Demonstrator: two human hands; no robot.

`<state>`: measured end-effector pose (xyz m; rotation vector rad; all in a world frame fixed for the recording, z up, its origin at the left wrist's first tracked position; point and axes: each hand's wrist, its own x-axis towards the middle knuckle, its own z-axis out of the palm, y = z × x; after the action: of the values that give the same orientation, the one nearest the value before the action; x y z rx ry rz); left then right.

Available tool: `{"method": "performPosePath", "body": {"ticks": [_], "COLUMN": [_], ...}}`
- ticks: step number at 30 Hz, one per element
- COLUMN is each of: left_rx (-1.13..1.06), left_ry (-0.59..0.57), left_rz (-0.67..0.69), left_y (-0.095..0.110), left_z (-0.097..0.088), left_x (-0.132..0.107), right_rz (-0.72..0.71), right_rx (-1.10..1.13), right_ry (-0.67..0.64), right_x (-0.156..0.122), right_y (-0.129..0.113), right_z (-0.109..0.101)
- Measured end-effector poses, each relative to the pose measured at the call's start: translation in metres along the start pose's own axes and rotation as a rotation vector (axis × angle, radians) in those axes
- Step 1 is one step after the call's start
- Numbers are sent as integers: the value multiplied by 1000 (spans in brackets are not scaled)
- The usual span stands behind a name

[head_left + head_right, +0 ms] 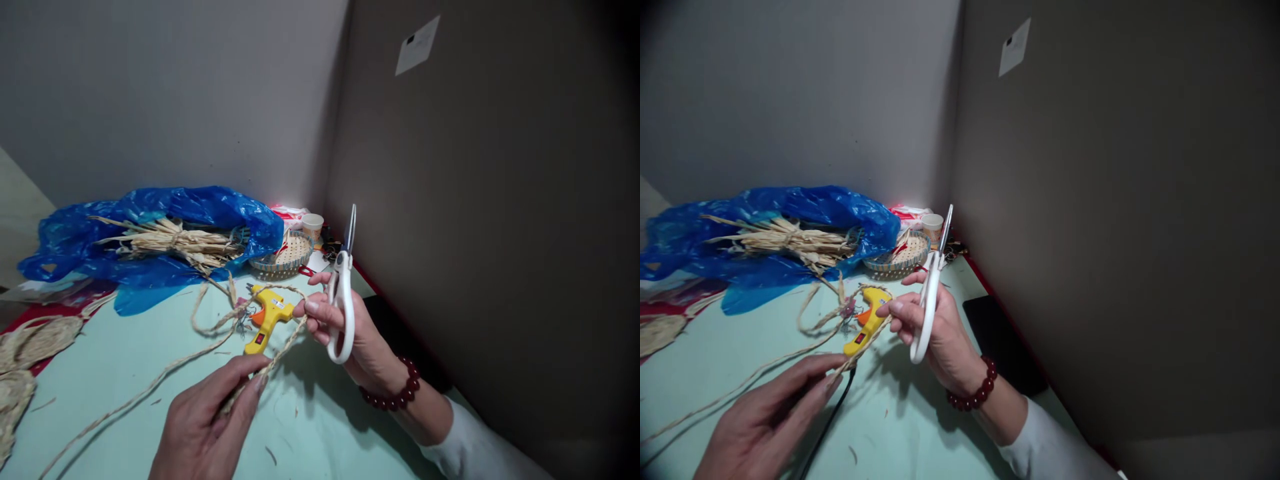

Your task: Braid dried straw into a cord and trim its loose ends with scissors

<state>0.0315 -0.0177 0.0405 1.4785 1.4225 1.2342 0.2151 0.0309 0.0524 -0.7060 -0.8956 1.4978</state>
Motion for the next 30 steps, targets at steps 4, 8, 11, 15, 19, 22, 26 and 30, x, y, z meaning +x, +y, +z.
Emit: {"method": "performPosePath", "body": {"ticks": [4, 8, 11, 15, 19, 22, 26, 30], "left_rx": [-46, -43, 22, -47, -236, -337, -403, -374], "left_ry": [-107, -99, 23, -17, -84, -96, -110, -184], "left_rz": [-21, -85, -59, -64, -226, -334, -400, -428], "left_y": [-2, 1, 3, 1, 0, 0, 1, 4], "left_z": [-5, -5, -4, -7, -7, -7, -10, -11], "left_x": [5, 6, 3, 1, 5, 10, 15, 18], "right_rz": [1, 25, 45, 65, 10, -39, -114, -165], "right_rx": [-17, -56, -63, -67, -109, -164, -257, -296], "right_ry": [-12, -11, -21, -52, -50, -72, -84, -67], "right_x": [-1, 0, 0, 0, 1, 2, 1, 0], "right_y": [1, 4, 5, 6, 8, 8, 5, 5], "right_z": [-1, -2, -1, 0, -2, -3, -1, 4]}}
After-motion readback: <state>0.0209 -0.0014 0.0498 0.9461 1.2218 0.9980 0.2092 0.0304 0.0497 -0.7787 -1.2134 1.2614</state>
